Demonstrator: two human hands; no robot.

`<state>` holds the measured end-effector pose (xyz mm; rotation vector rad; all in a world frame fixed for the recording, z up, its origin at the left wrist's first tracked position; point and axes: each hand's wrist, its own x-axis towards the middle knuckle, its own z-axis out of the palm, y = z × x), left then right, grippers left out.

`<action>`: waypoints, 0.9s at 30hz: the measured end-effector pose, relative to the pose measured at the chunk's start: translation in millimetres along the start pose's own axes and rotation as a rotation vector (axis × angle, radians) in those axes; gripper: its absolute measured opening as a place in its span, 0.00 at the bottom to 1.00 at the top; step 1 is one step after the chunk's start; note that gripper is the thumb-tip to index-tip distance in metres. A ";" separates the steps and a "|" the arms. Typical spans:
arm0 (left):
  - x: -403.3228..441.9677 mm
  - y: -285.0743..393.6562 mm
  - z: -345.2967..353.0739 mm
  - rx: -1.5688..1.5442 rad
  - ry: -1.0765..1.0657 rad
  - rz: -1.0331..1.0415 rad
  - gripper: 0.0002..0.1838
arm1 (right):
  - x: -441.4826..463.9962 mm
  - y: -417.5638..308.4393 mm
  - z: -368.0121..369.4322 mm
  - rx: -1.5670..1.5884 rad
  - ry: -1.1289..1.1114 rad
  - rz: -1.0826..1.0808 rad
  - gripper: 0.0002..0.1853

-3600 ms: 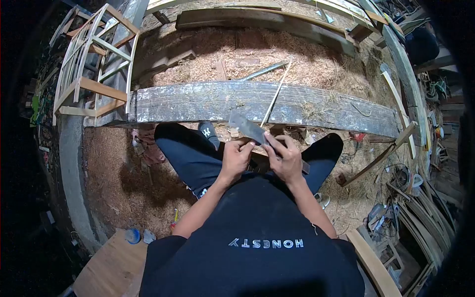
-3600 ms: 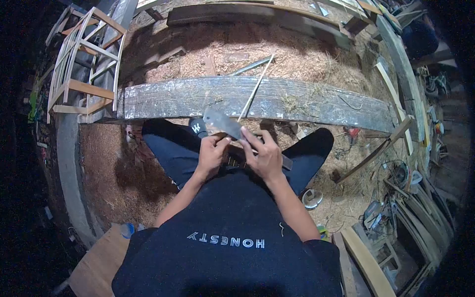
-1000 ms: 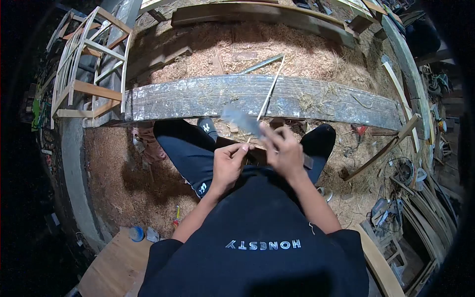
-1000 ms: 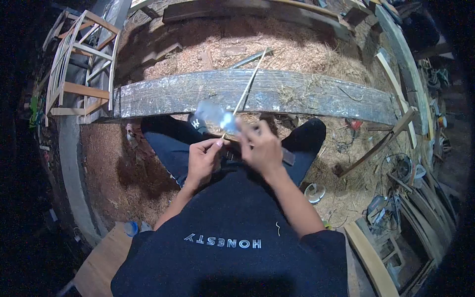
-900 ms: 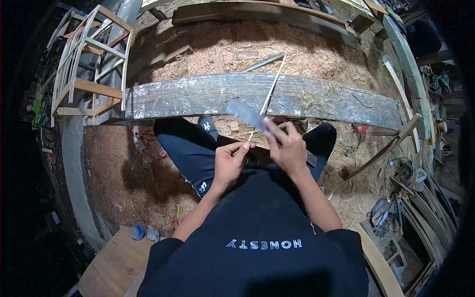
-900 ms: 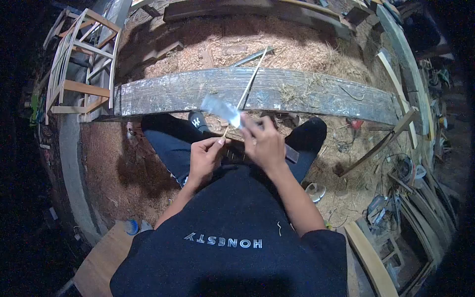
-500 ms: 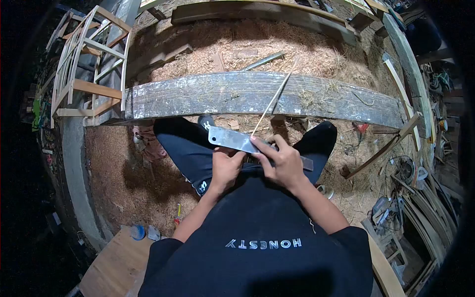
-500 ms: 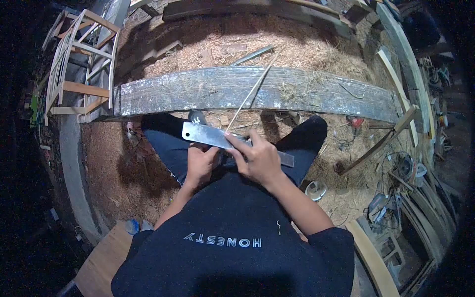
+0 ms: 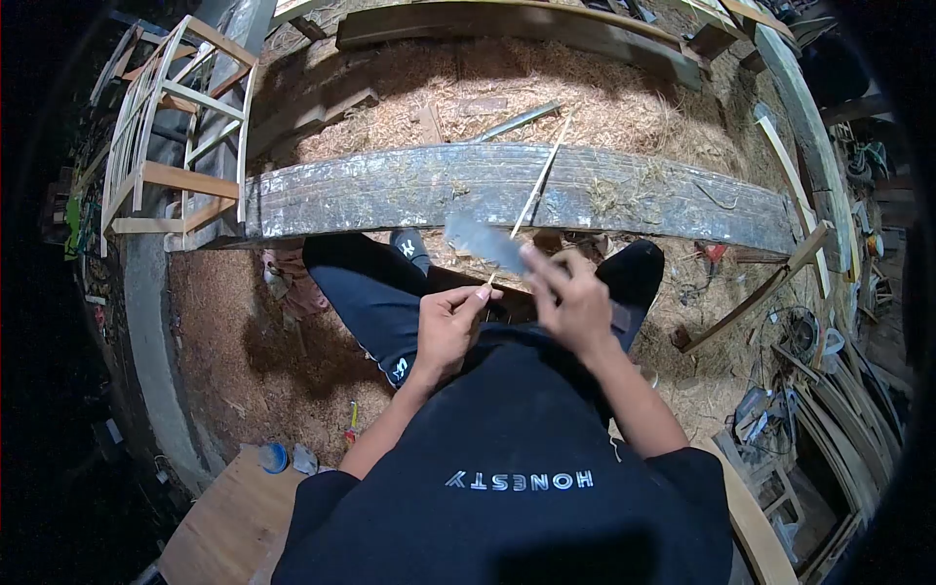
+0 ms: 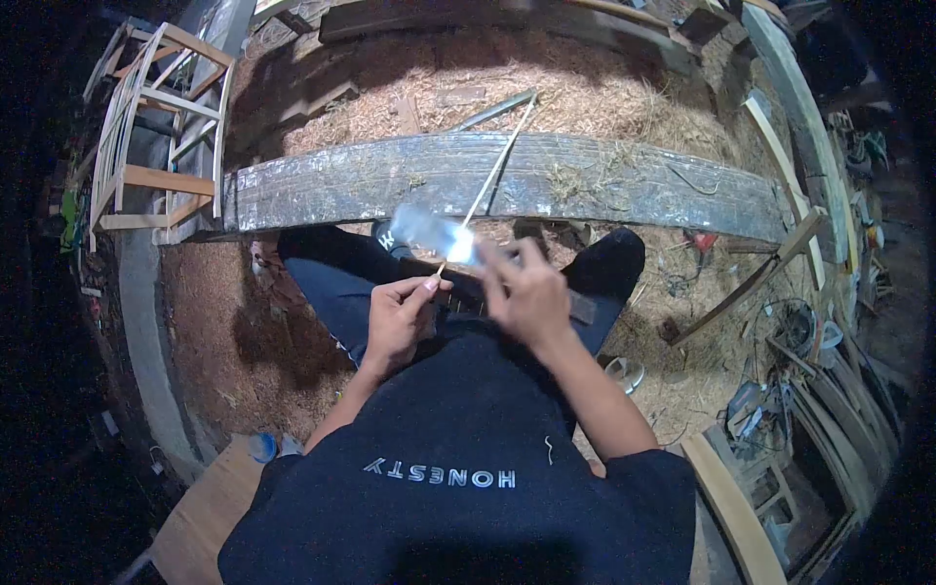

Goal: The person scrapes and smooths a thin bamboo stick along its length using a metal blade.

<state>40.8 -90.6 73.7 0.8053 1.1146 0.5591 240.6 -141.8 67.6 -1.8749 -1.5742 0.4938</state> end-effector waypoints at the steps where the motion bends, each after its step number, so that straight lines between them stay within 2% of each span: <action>1: -2.0 2.0 0.5 0.004 -0.005 -0.003 0.12 | -6.0 -8.2 1.7 0.080 0.000 -0.059 0.21; 2: -3.9 4.7 1.3 0.012 0.001 -0.009 0.13 | -6.3 -8.3 1.6 0.074 0.002 -0.063 0.21; 4: -2.9 5.0 1.8 0.013 0.010 -0.016 0.13 | 10.2 5.2 1.4 0.025 0.055 0.103 0.20; 6: -0.9 1.5 1.3 0.030 -0.005 -0.022 0.13 | 11.4 13.8 9.3 -0.027 0.112 0.095 0.20; 9: -1.7 3.5 0.4 0.032 -0.015 -0.017 0.14 | -1.1 -9.8 4.5 0.075 0.001 -0.087 0.21; 10: -3.3 4.7 -0.3 0.023 -0.015 -0.022 0.14 | -2.5 -10.4 3.3 0.069 -0.001 -0.084 0.21; 12: -4.1 6.0 -1.1 0.050 -0.013 -0.015 0.14 | 13.3 9.0 5.4 -0.038 0.041 0.151 0.21; 14: -1.6 3.2 -0.1 0.000 -0.010 -0.044 0.14 | 18.7 20.5 7.0 -0.052 0.085 0.120 0.21; 17: -2.4 6.5 -2.0 0.000 -0.043 -0.045 0.14 | 5.9 -9.6 -0.9 0.044 -0.009 -0.089 0.20; 18: -4.5 7.1 -3.2 -0.002 -0.053 -0.049 0.14 | 4.0 -13.7 -0.3 0.047 0.004 -0.097 0.20; 20: -2.8 2.8 -6.9 0.031 -0.071 -0.030 0.14 | 15.8 11.5 5.7 -0.052 0.028 0.151 0.20; 21: -2.1 1.3 -7.7 0.015 -0.068 -0.050 0.15 | 29.3 22.4 3.7 -0.123 0.126 0.111 0.21; 22: -2.0 0.5 -7.4 -0.003 -0.064 -0.068 0.15 | 26.1 21.3 4.6 -0.125 0.122 0.107 0.21; 25: -4.1 9.6 -8.2 0.033 -0.071 -0.047 0.14 | 11.2 -2.6 -1.3 0.008 0.008 -0.080 0.20; 26: -6.3 10.7 -9.2 0.036 -0.064 -0.047 0.14 | 8.6 -4.4 -0.6 -0.013 0.034 -0.122 0.20; 27: -8.8 10.0 -11.9 0.028 -0.090 -0.067 0.14 | 14.5 2.5 0.0 -0.054 0.054 0.022 0.20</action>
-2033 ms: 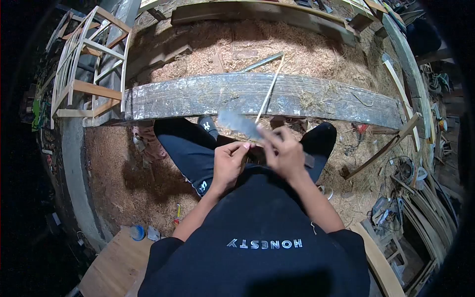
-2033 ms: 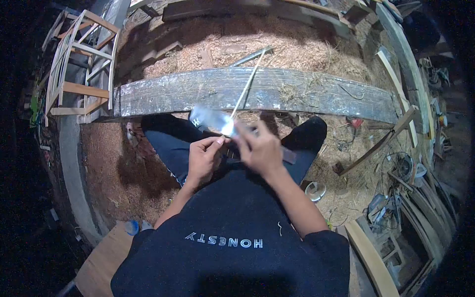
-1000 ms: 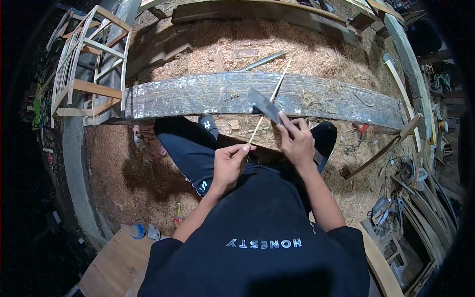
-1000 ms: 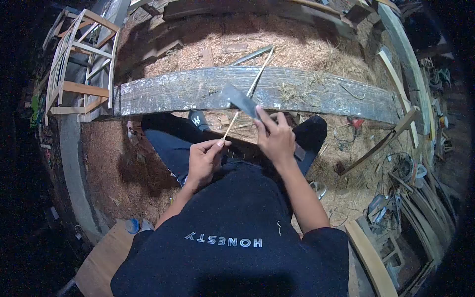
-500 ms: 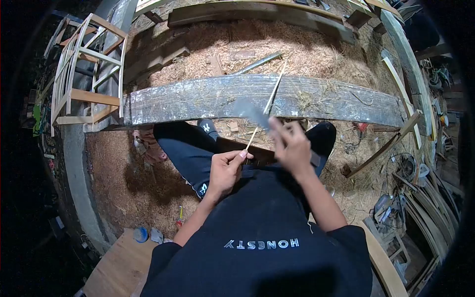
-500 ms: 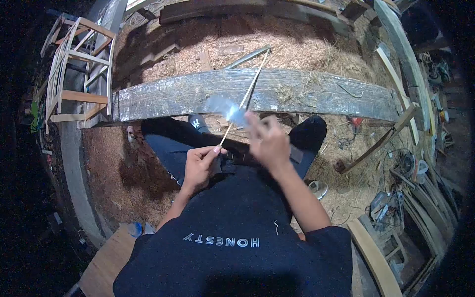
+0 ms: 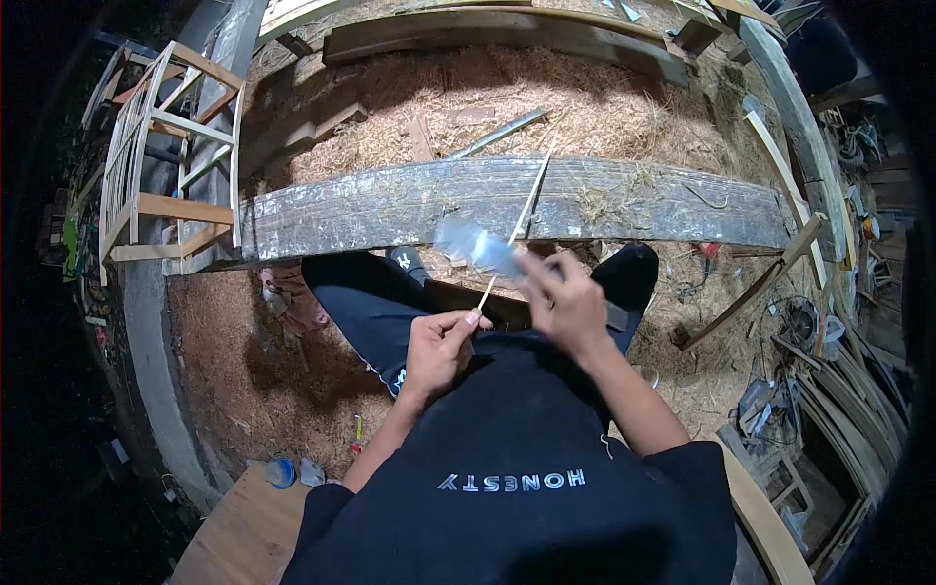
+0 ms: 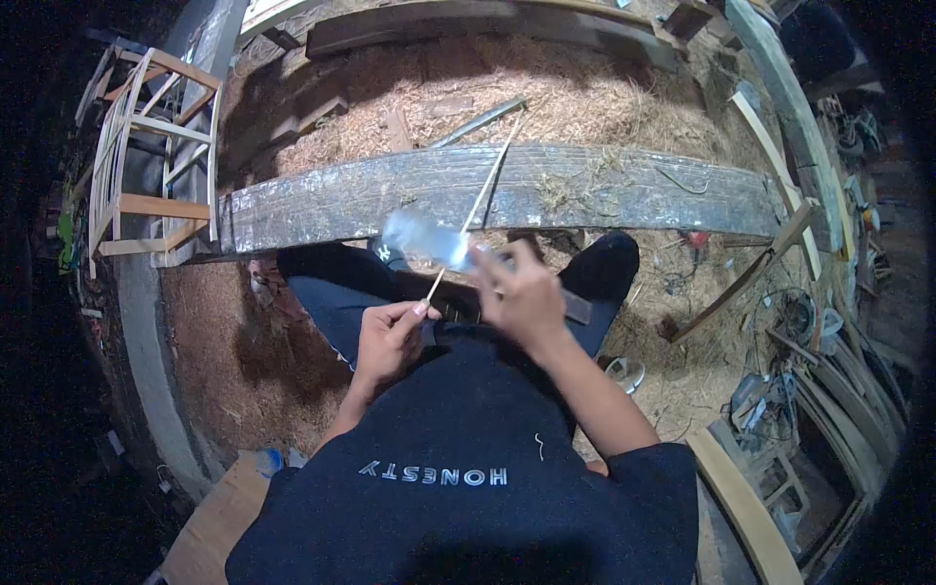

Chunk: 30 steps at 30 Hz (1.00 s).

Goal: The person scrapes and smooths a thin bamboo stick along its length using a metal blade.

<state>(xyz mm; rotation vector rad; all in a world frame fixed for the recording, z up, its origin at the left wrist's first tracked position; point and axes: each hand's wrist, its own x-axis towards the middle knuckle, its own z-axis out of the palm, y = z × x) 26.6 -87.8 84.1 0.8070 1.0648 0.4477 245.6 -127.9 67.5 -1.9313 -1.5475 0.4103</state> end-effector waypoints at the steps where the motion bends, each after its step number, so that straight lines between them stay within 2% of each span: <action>1: 1.0 1.8 0.2 -0.002 -0.001 0.001 0.14 | 8.3 11.6 1.1 -0.044 0.012 0.143 0.20; 3: 0.0 4.4 3.2 -0.040 0.022 -0.035 0.15 | 11.8 19.0 1.3 -0.086 0.050 0.056 0.20; 6: -6.0 7.4 -0.4 -0.001 0.016 -0.026 0.15 | -1.2 -7.0 -1.7 0.045 0.001 -0.206 0.20; 7: -9.5 7.9 -2.3 0.014 0.017 -0.021 0.15 | 2.2 -0.4 -2.1 0.044 0.007 -0.204 0.20; 9: -12.9 8.0 -7.8 0.040 -0.009 -0.036 0.16 | 13.3 18.4 -3.0 -0.060 0.055 0.001 0.21; 11: -11.4 1.3 -10.7 0.012 -0.026 -0.039 0.15 | 10.6 15.5 -2.7 -0.132 0.031 -0.019 0.22; 13: -16.5 9.3 -10.8 0.015 -0.037 -0.035 0.15 | 4.0 3.3 -3.6 -0.045 -0.005 -0.200 0.21; 15: -23.0 9.3 -15.7 0.017 -0.059 -0.053 0.16 | 5.3 7.6 -3.5 -0.014 0.029 -0.258 0.20; 17: -25.7 7.0 -15.6 0.041 -0.049 -0.058 0.16 | 15.7 20.4 -8.7 -0.215 0.005 0.044 0.22; 19: -24.0 5.9 -16.0 0.005 -0.047 -0.049 0.15 | 9.2 8.9 -6.1 -0.210 0.045 0.036 0.22; 21: -31.0 9.7 -20.1 0.021 -0.062 -0.071 0.15 | 1.9 7.0 -5.1 -0.042 0.020 -0.306 0.21; 22: -33.6 11.1 -22.4 0.031 -0.071 -0.097 0.15 | 1.3 14.6 -6.2 -0.075 0.002 -0.239 0.21; 23: -31.9 10.5 -24.2 0.033 -0.075 -0.096 0.15 | 10.5 23.2 -10.8 -0.209 -0.025 -0.005 0.22; 26: -33.3 7.0 -23.6 0.065 -0.082 -0.034 0.15 | 15.9 29.2 -11.7 -0.299 0.064 -0.041 0.22; 28: -38.9 11.7 -25.9 0.084 -0.091 -0.039 0.15 | 8.3 20.1 -12.3 -0.096 0.037 -0.322 0.21; 29: -43.1 12.5 -27.4 0.095 -0.091 -0.047 0.15 | 12.2 24.8 -15.8 -0.098 0.041 -0.321 0.21; 30: -46.0 13.7 -28.3 0.107 -0.089 -0.074 0.15 | 20.3 35.4 -21.6 -0.201 0.006 -0.098 0.20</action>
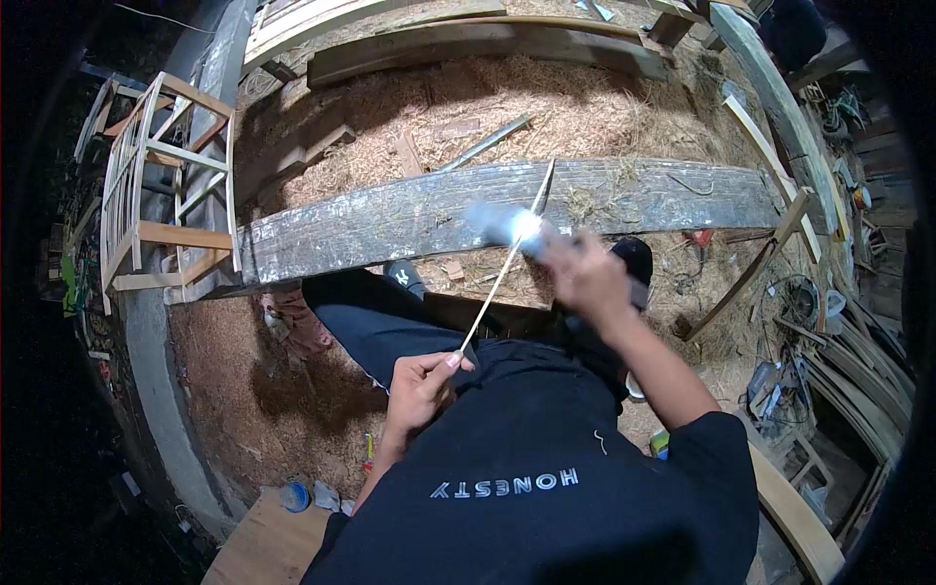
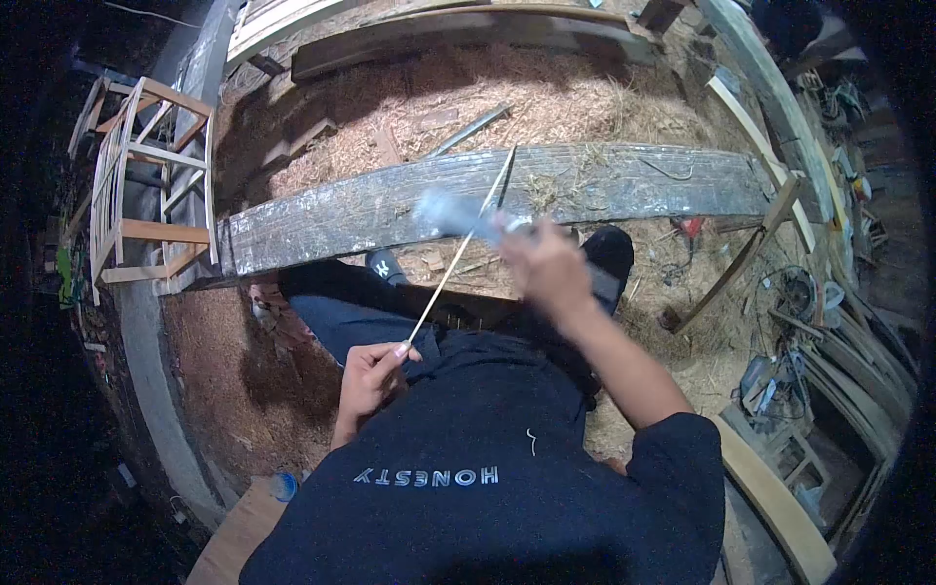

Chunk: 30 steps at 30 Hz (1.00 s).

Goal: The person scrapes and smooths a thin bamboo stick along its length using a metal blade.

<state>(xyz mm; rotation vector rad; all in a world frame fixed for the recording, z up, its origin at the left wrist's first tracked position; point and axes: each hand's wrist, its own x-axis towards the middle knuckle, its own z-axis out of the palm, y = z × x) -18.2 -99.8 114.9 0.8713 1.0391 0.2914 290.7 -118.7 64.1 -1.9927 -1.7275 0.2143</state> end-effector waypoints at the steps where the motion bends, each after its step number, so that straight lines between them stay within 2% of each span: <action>1: 0.6 -1.9 -1.5 -0.002 -0.001 -0.001 0.15 | 6.3 10.3 -2.9 -0.099 -0.069 0.218 0.20; 3: 2.4 -7.2 -0.6 0.005 0.016 0.029 0.15 | 8.5 12.7 -9.0 -0.176 -0.017 0.180 0.20; 5: -4.1 3.0 1.7 -0.012 0.008 0.020 0.15 | -2.6 0.7 -11.6 -0.036 -0.091 -0.090 0.20; 6: -6.6 3.8 0.0 0.007 -0.001 0.000 0.15 | -5.3 0.9 -12.8 -0.003 -0.033 -0.183 0.19; 7: -8.6 3.3 -2.0 0.027 -0.011 -0.023 0.15 | 3.2 16.0 -14.6 -0.005 -0.029 -0.180 0.19; 9: -9.2 -5.3 -2.5 0.013 -0.003 -0.019 0.15 | 24.3 53.3 -22.8 -0.264 -0.015 0.165 0.20; 12: -7.9 0.2 -2.8 0.007 -0.015 0.001 0.15 | 25.0 54.6 -25.0 -0.260 0.050 0.132 0.20; 15: -11.4 -0.6 -1.0 0.005 0.019 0.009 0.15 | 18.1 51.0 -31.1 -0.199 0.026 0.071 0.20; 16: -14.5 1.0 -2.6 0.024 0.023 0.013 0.15 | 12.6 50.5 -31.5 -0.141 -0.011 -0.062 0.20; 19: -20.4 6.7 -4.8 0.087 0.014 0.007 0.15 | 22.4 66.0 -39.0 -0.280 -0.016 0.081 0.20; 20: -15.1 7.4 -1.1 0.077 -0.005 0.011 0.15 | 26.2 62.5 -37.0 -0.267 0.045 0.094 0.20; 23: -19.1 17.2 1.6 0.096 -0.013 0.033 0.14 | 26.8 49.2 -41.6 -0.206 0.036 0.105 0.18; 24: -28.5 15.8 -4.8 0.134 0.017 0.046 0.14 | 16.8 54.0 -42.6 -0.197 0.086 -0.015 0.18; 26: -43.9 16.7 -18.5 0.185 0.049 0.048 0.15 | 12.4 113.5 -36.2 -0.479 0.077 -0.056 0.19; 28: -65.0 17.7 -27.1 0.112 0.042 -0.008 0.15 | 34.7 163.6 -90.5 -0.433 0.027 0.536 0.18; 29: -61.6 16.6 -25.6 0.049 0.056 0.016 0.15 | 51.4 153.7 -109.0 -0.442 0.044 0.500 0.18; 30: -59.4 14.3 -26.8 -0.004 0.064 0.011 0.14 | 54.8 133.7 -118.5 -0.306 0.206 0.328 0.16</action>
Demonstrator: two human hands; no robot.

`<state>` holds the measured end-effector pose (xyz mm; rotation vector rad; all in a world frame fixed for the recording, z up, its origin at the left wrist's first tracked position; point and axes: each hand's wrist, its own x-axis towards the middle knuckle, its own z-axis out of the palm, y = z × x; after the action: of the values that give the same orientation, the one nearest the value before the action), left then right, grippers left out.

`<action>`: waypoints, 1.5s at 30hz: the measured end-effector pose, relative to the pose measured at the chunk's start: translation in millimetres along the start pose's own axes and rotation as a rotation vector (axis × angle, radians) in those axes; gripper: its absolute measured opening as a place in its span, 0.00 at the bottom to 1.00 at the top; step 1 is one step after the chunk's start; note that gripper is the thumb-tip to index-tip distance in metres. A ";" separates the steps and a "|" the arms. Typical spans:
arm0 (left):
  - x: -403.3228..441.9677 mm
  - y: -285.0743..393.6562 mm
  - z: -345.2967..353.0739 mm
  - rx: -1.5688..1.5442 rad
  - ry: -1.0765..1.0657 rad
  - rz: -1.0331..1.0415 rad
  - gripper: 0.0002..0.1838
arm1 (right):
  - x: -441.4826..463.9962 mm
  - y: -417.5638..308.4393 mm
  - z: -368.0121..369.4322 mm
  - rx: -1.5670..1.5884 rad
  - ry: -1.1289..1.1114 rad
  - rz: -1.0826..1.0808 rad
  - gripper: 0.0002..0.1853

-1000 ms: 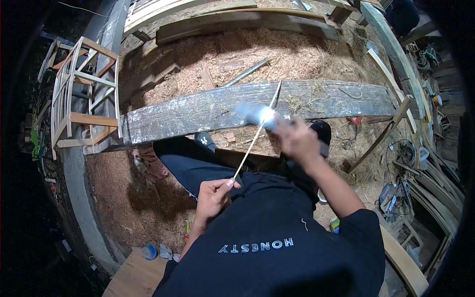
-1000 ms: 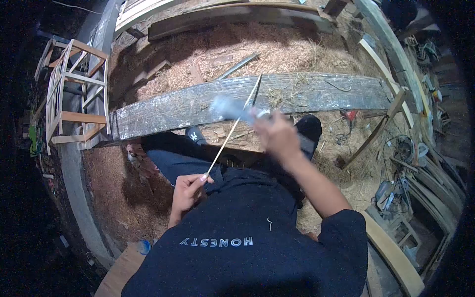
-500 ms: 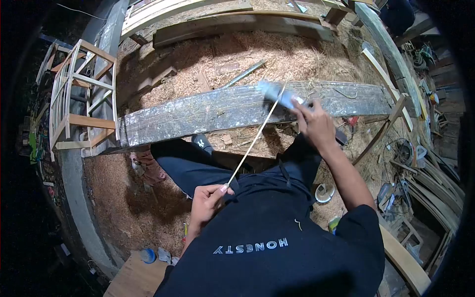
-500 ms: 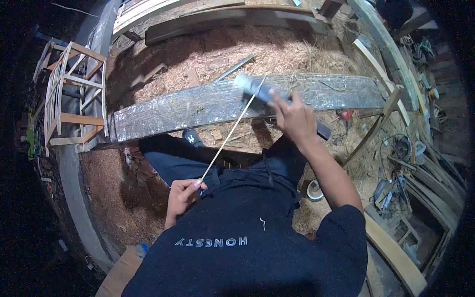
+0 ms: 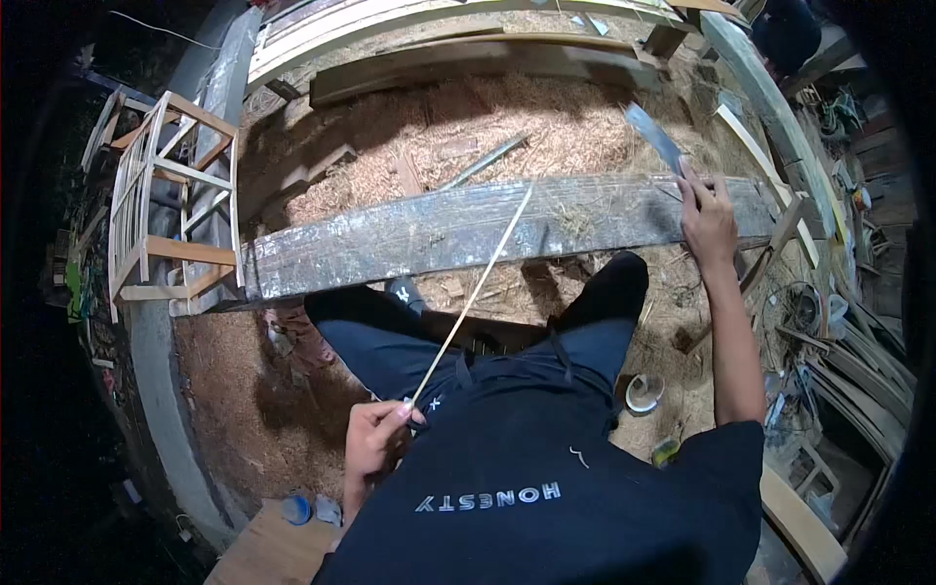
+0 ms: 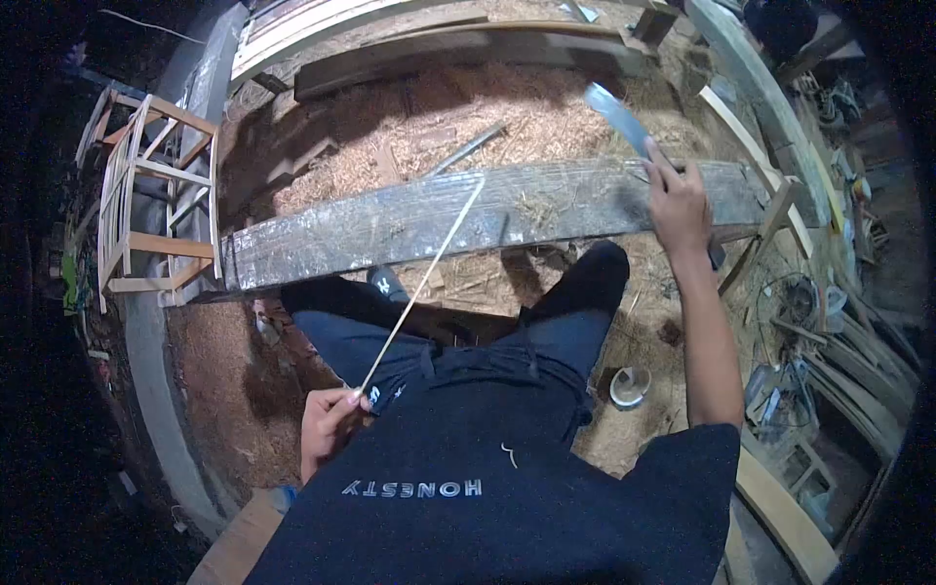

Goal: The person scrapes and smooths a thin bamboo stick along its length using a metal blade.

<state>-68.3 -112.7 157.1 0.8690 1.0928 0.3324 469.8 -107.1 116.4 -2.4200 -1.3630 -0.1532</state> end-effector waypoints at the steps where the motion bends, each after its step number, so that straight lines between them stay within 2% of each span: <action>1: -3.1 0.5 3.2 0.006 -0.002 -0.029 0.14 | -21.3 -10.3 -6.8 0.173 0.121 -0.089 0.15; 5: 24.4 15.0 14.7 0.115 0.036 0.014 0.13 | -41.7 -31.8 2.6 0.372 0.008 -0.046 0.17; 7: 32.4 23.7 20.7 0.332 0.126 0.172 0.13 | -57.9 -25.6 33.5 0.679 -0.094 0.268 0.23; 8: 31.6 33.6 21.4 0.354 0.134 0.185 0.13 | -64.6 -27.1 41.1 0.685 -0.098 0.253 0.23; 9: 30.8 43.5 22.2 0.377 0.141 0.199 0.17 | -72.5 -28.2 46.5 0.821 -0.180 0.375 0.25; 10: 33.2 47.5 21.2 0.420 0.201 0.234 0.15 | -78.1 -31.1 46.3 0.954 -0.263 0.499 0.28; 11: 34.8 51.1 20.5 0.467 0.260 0.268 0.14 | -85.0 -37.4 46.4 0.960 -0.269 0.490 0.28; 12: 35.7 55.7 19.6 0.525 0.317 0.313 0.09 | -92.1 -51.0 45.2 1.086 -0.259 0.529 0.28; 14: 37.0 63.0 14.4 0.569 0.365 0.371 0.07 | -106.8 -55.5 61.6 1.366 -0.285 0.561 0.26; 15: 37.4 68.4 16.9 0.564 0.392 0.406 0.07 | -112.3 -63.3 60.5 1.382 -0.284 0.557 0.26; 17: 38.3 79.3 19.6 0.562 0.398 0.396 0.08 | -122.0 -86.1 51.0 1.710 -0.295 0.682 0.22; 19: 41.4 83.5 20.7 0.551 0.406 0.384 0.09 | -125.8 -108.7 34.3 1.788 -0.349 0.697 0.21; 22: 52.0 78.6 20.0 0.428 0.338 0.409 0.13 | -135.1 -122.7 27.8 1.951 -0.469 0.637 0.26; 23: 54.9 76.8 21.8 0.385 0.333 0.431 0.13 | -140.2 -119.2 34.7 1.957 -0.472 0.631 0.26; 25: 60.5 74.3 26.5 0.287 0.314 0.438 0.13 | -141.7 -123.2 35.4 1.988 -0.713 0.489 0.26; 27: 66.4 70.3 32.1 0.205 0.289 0.470 0.13 | -148.0 -140.3 24.7 2.004 -0.673 0.501 0.29; 29: 71.8 66.2 38.1 0.028 0.197 0.436 0.13 | -148.2 -159.5 8.4 2.174 -0.676 0.519 0.31; 31: 74.6 66.5 44.4 -0.022 0.177 0.418 0.13 | -143.3 -162.4 0.3 2.174 -0.746 0.481 0.33; 33: 77.5 66.7 49.0 -0.070 0.118 0.389 0.13 | -140.2 -163.1 -0.2 2.111 -0.852 0.295 0.32; 34: 82.3 62.1 48.9 -0.113 0.081 0.396 0.13 | -138.0 -163.2 -0.9 2.108 -0.853 0.295 0.32; 38: 86.7 62.0 55.8 -0.139 0.046 0.364 0.15 | -126.9 -163.8 -5.8 1.980 -0.845 0.288 0.19; 41: 88.3 62.0 59.2 -0.188 0.017 0.341 0.15 | -119.9 -161.2 -12.9 1.887 -0.947 0.335 0.19; 45: 93.5 57.8 61.1 -0.207 -0.006 0.350 0.16 | -119.2 -163.7 -11.6 1.857 -0.926 0.368 0.17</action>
<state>37.2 -44.5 152.5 0.8726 0.8797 0.7206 269.3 -130.1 137.1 -0.8927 -0.5127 1.6362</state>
